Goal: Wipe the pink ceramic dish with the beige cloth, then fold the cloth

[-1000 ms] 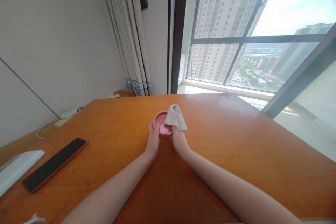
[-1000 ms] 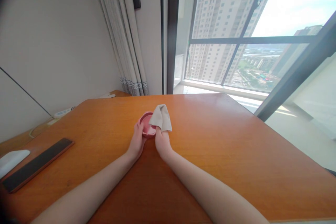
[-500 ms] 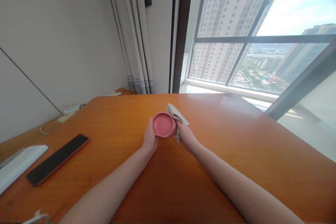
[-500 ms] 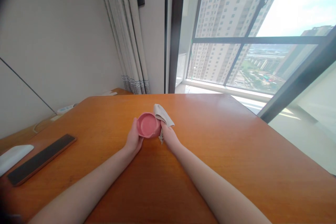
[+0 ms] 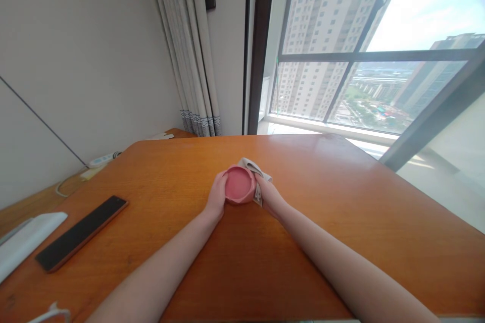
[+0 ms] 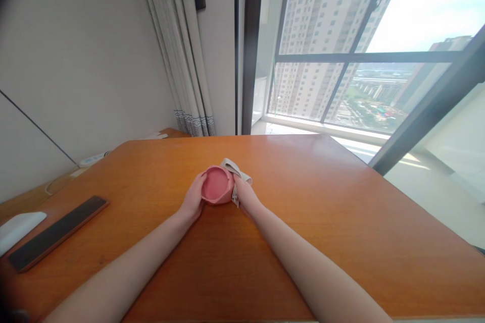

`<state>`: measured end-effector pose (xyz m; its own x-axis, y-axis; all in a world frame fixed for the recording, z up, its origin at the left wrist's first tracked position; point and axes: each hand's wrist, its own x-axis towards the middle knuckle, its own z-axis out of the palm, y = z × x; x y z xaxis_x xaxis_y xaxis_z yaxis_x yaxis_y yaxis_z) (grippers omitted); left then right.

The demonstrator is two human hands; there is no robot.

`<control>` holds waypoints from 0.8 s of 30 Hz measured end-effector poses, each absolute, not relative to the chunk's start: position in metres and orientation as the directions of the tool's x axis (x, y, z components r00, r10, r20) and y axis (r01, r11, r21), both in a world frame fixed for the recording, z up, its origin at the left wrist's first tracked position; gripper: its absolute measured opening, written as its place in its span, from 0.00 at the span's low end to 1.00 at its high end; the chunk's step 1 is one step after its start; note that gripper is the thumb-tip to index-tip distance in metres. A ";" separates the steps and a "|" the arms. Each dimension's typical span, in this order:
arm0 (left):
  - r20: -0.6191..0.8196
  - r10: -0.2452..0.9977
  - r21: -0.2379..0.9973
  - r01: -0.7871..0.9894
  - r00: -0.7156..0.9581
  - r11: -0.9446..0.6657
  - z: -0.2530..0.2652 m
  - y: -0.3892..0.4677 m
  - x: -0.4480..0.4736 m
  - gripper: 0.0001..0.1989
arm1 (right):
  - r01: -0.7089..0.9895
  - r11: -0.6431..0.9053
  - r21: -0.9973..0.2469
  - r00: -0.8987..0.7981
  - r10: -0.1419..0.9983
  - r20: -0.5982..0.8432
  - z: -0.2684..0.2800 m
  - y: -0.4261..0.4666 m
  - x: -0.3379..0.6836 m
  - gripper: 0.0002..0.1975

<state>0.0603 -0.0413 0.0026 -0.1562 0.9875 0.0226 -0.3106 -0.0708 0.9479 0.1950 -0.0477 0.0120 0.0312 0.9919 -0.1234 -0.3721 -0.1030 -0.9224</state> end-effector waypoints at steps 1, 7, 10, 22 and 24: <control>0.013 0.978 0.932 -0.350 -0.209 -0.087 0.002 -0.041 0.060 0.15 | -0.417 -0.118 -0.901 0.008 0.991 -0.134 0.010 -0.050 0.189 0.20; 0.029 0.984 0.932 -0.350 -0.178 -0.091 0.008 -0.048 0.061 0.17 | -0.560 -0.026 -0.828 0.104 0.989 -0.102 0.011 -0.049 0.181 0.21; -0.054 0.998 0.952 -0.302 -0.042 0.038 0.010 -0.051 0.063 0.16 | -0.429 -0.054 -0.902 0.221 0.962 -0.162 0.020 -0.041 0.200 0.18; 0.088 0.953 0.945 -0.279 -0.289 -0.172 0.002 -0.045 0.056 0.14 | -0.416 -0.007 -0.910 0.119 0.991 -0.061 0.001 -0.055 0.173 0.24; 0.073 0.974 0.963 -0.237 -0.216 -0.125 0.003 -0.046 0.055 0.14 | -0.391 -0.008 -0.920 0.158 0.985 -0.075 0.000 -0.050 0.183 0.25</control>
